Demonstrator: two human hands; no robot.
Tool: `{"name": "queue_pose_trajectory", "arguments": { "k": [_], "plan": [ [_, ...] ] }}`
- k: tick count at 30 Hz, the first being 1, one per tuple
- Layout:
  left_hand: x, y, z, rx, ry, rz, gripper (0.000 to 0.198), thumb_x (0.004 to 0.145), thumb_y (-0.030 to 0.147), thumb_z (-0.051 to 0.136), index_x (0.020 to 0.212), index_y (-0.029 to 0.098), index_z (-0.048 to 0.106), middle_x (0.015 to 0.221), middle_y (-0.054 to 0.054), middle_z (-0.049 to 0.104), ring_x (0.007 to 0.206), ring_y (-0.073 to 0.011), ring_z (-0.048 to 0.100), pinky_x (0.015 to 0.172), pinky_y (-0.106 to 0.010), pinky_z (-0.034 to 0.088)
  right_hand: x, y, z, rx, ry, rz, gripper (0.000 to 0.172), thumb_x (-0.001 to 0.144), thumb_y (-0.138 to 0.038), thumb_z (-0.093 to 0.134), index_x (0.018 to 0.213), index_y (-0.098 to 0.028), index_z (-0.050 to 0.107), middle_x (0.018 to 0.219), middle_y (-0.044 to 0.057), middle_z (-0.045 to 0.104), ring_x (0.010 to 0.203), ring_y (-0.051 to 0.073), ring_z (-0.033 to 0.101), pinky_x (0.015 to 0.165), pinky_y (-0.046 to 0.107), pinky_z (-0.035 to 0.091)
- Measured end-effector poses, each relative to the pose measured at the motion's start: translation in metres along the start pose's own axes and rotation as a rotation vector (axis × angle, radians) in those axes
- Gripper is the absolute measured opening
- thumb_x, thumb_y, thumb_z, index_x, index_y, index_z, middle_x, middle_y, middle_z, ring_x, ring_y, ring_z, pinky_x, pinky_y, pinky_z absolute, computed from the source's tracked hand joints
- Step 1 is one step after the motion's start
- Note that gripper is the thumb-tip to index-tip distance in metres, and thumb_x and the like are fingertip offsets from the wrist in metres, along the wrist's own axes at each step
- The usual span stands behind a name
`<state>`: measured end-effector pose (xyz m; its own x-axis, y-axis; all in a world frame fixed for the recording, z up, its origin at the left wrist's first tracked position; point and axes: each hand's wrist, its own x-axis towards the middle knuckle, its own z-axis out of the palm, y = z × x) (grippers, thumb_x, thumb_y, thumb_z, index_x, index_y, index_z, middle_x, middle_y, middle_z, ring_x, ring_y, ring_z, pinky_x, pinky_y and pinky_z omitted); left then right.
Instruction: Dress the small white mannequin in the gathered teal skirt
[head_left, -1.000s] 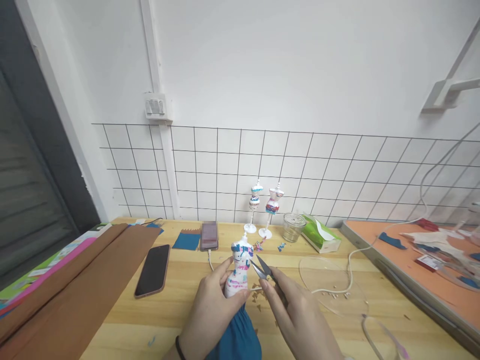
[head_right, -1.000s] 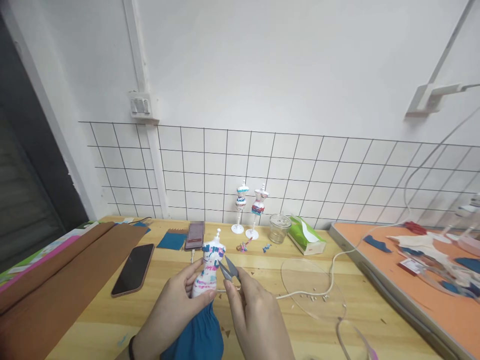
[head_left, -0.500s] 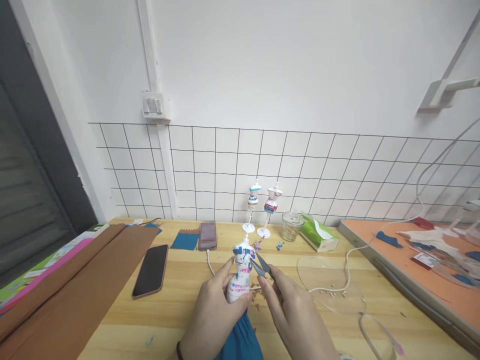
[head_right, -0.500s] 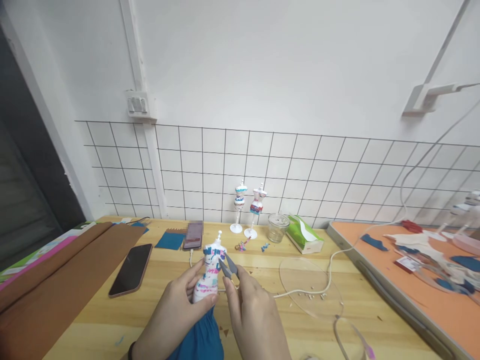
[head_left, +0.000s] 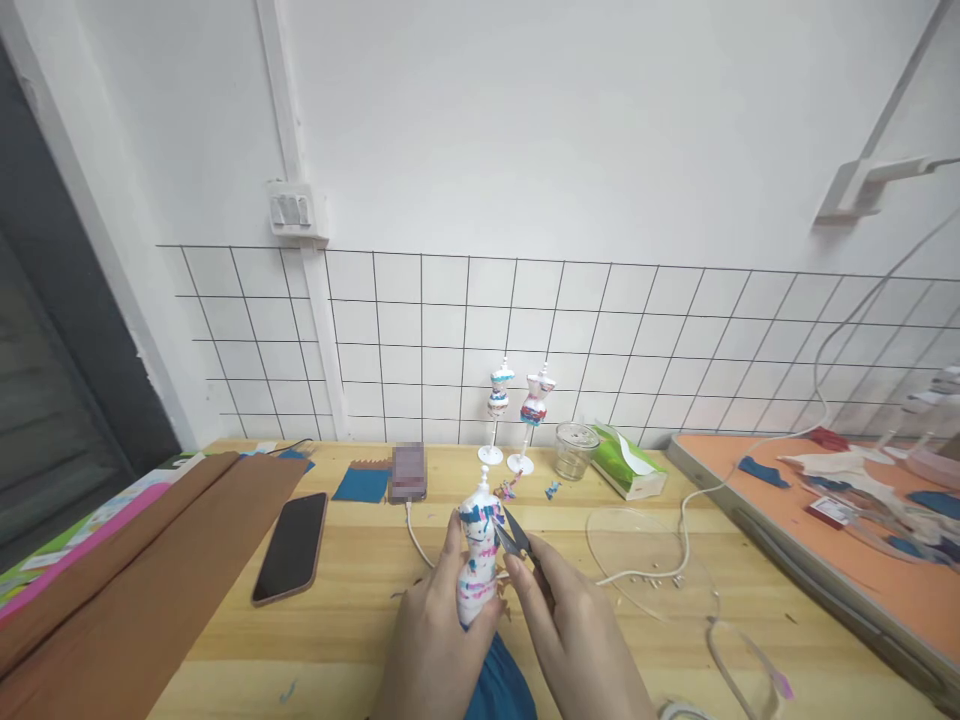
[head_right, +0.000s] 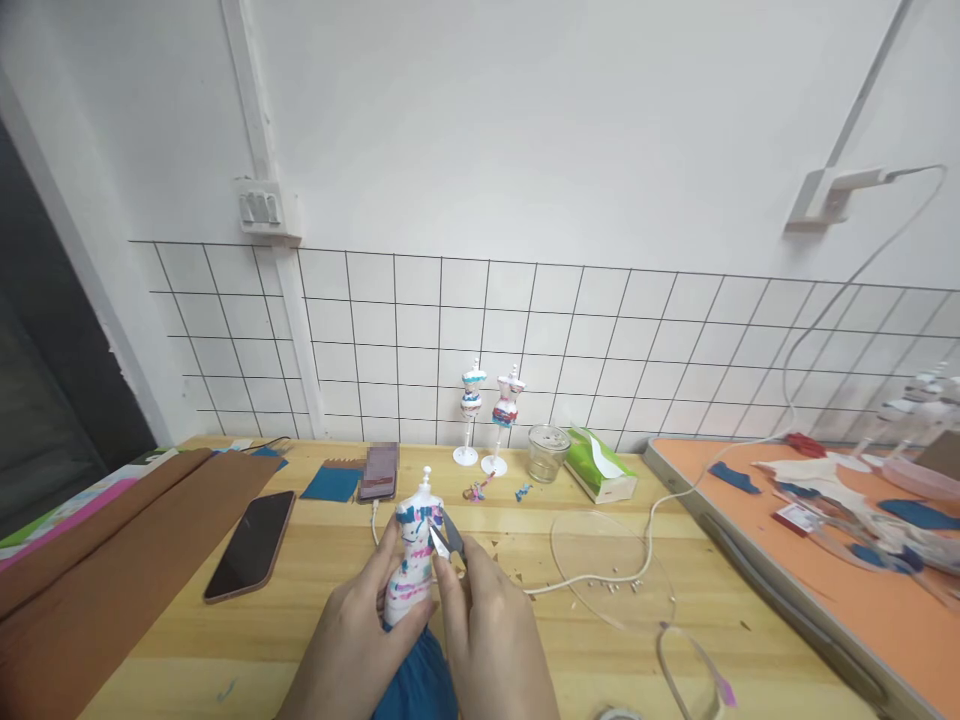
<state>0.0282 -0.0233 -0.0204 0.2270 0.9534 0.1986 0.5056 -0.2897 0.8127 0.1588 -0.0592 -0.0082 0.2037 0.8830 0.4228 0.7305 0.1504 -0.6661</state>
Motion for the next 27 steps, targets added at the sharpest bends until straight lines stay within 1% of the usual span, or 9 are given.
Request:
{"name": "queue_pose_trajectory", "arguments": {
  "k": [2,4,7,10,12,17,19,23,27],
  "plan": [
    [-0.001,-0.001,0.002,0.044,0.003,-0.001,0.070,0.073,0.026,0.052,0.138,0.019,0.029,0.110,-0.010,0.066,0.092,-0.0262,0.063,0.073,-0.029,0.046,0.001,-0.003,-0.001,0.084,-0.046,0.014,0.038,0.090,-0.043,0.033,0.096,-0.018,0.061,0.087,0.010,0.071,0.083,0.022,0.067,0.067,0.026,0.053],
    [-0.002,-0.002,0.004,0.073,-0.002,0.016,0.070,0.074,0.025,0.051,0.139,0.017,0.026,0.111,-0.011,0.065,0.093,-0.0275,0.062,0.073,-0.030,0.046,0.001,-0.003,-0.001,0.076,-0.045,0.010,0.038,0.091,-0.043,0.033,0.095,-0.018,0.061,0.086,0.009,0.071,0.081,0.021,0.068,0.066,0.025,0.053],
    [-0.004,-0.002,0.005,0.114,-0.002,0.048,0.066,0.077,0.026,0.047,0.139,0.015,0.028,0.113,-0.014,0.064,0.095,-0.0296,0.061,0.075,-0.033,0.045,-0.001,0.001,0.002,-0.106,0.081,-0.073,0.044,0.090,-0.046,0.032,0.101,-0.013,0.060,0.086,0.013,0.072,0.075,0.023,0.069,0.061,0.027,0.054],
    [-0.005,0.001,0.005,0.146,-0.003,0.043,0.063,0.078,0.026,0.047,0.137,0.014,0.032,0.110,-0.016,0.065,0.093,-0.0309,0.061,0.075,-0.034,0.044,-0.002,0.007,0.006,-0.346,0.228,-0.211,0.051,0.092,-0.046,0.026,0.100,-0.009,0.061,0.078,0.015,0.073,0.063,0.025,0.070,0.050,0.029,0.053],
    [-0.007,0.003,0.004,0.147,-0.008,0.040,0.063,0.078,0.025,0.046,0.138,0.014,0.030,0.111,-0.016,0.064,0.094,-0.0307,0.061,0.075,-0.033,0.044,-0.002,0.007,0.006,-0.448,0.273,-0.273,0.052,0.093,-0.044,0.023,0.099,-0.008,0.061,0.075,0.016,0.072,0.056,0.025,0.069,0.044,0.030,0.051],
    [-0.008,0.005,0.004,0.150,-0.020,0.039,0.067,0.080,0.024,0.044,0.141,0.012,0.020,0.114,-0.016,0.063,0.093,-0.0296,0.061,0.075,-0.032,0.044,0.001,0.002,0.002,-0.340,0.173,-0.240,0.049,0.094,-0.043,0.022,0.095,-0.012,0.061,0.074,0.012,0.073,0.062,0.020,0.070,0.049,0.024,0.052],
    [-0.008,0.003,0.005,0.165,-0.011,0.055,0.066,0.080,0.025,0.044,0.141,0.011,0.021,0.114,-0.017,0.063,0.092,-0.0295,0.062,0.074,-0.032,0.045,0.002,0.001,0.002,-0.361,0.182,-0.256,0.050,0.094,-0.042,0.021,0.094,-0.012,0.061,0.074,0.013,0.073,0.063,0.021,0.070,0.050,0.024,0.052],
    [-0.008,-0.003,0.009,0.215,0.012,0.118,0.064,0.082,0.025,0.040,0.141,0.011,0.019,0.114,-0.015,0.063,0.090,-0.0277,0.063,0.075,-0.032,0.045,0.001,0.002,0.002,-0.470,0.217,-0.345,0.049,0.096,-0.038,0.018,0.089,-0.014,0.060,0.069,0.011,0.072,0.057,0.020,0.070,0.043,0.024,0.049],
    [-0.009,-0.003,0.007,0.253,-0.009,0.097,0.065,0.081,0.024,0.040,0.141,0.013,0.019,0.112,-0.013,0.064,0.090,-0.0274,0.062,0.073,-0.031,0.045,0.001,0.003,-0.004,-0.420,0.166,-0.348,0.042,0.096,-0.035,0.020,0.092,-0.016,0.058,0.068,0.007,0.071,0.055,0.019,0.069,0.043,0.024,0.048]
  ]
}}
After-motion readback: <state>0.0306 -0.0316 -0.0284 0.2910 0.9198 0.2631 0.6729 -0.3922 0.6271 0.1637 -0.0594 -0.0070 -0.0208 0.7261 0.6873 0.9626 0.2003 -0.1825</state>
